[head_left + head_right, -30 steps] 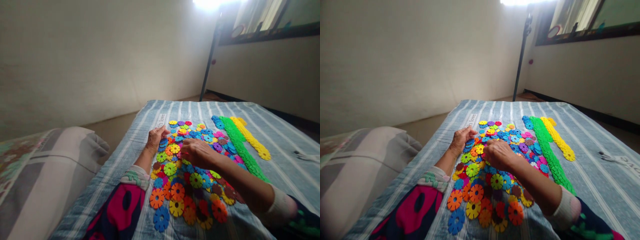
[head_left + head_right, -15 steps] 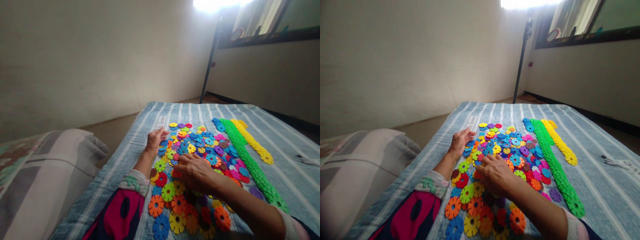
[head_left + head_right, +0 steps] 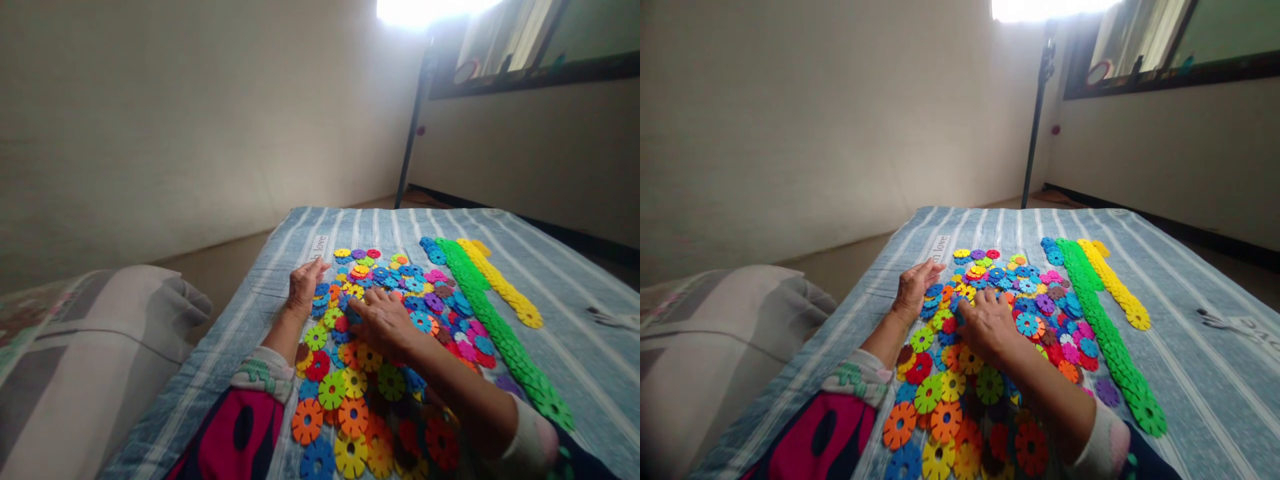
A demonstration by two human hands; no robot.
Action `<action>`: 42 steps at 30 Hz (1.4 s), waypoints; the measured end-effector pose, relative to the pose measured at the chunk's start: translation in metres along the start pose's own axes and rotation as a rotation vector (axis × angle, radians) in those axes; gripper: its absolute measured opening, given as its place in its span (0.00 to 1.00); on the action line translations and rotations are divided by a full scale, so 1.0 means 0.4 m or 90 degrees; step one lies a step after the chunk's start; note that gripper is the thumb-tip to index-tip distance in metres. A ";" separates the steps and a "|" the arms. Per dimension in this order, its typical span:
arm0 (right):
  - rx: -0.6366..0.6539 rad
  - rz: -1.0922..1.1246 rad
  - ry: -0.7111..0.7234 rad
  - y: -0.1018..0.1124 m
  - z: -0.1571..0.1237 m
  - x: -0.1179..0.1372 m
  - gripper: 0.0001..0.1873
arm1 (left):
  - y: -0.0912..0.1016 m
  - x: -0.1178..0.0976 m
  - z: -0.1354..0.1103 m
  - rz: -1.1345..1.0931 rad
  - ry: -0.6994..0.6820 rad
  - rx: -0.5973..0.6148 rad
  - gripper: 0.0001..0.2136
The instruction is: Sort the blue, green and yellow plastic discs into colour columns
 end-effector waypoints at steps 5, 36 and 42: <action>-0.018 0.010 0.090 -0.014 -0.027 0.091 0.15 | -0.008 -0.003 0.002 -0.005 0.004 0.022 0.21; -0.096 0.084 -0.006 0.042 -0.074 -0.023 0.12 | -0.032 -0.029 -0.006 0.051 0.007 0.063 0.19; -0.023 0.078 -0.274 0.026 -0.043 -0.222 0.17 | -0.032 -0.026 -0.007 0.058 0.022 0.060 0.20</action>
Point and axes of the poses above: each hand's wrist, its own z-axis towards the middle knuckle, its own y-axis out of the back of the hand, x = y × z, the point moved 7 cm from there along z, towards the middle knuckle, and after that the axes turned 9 degrees about x, right-handed, at the moved point
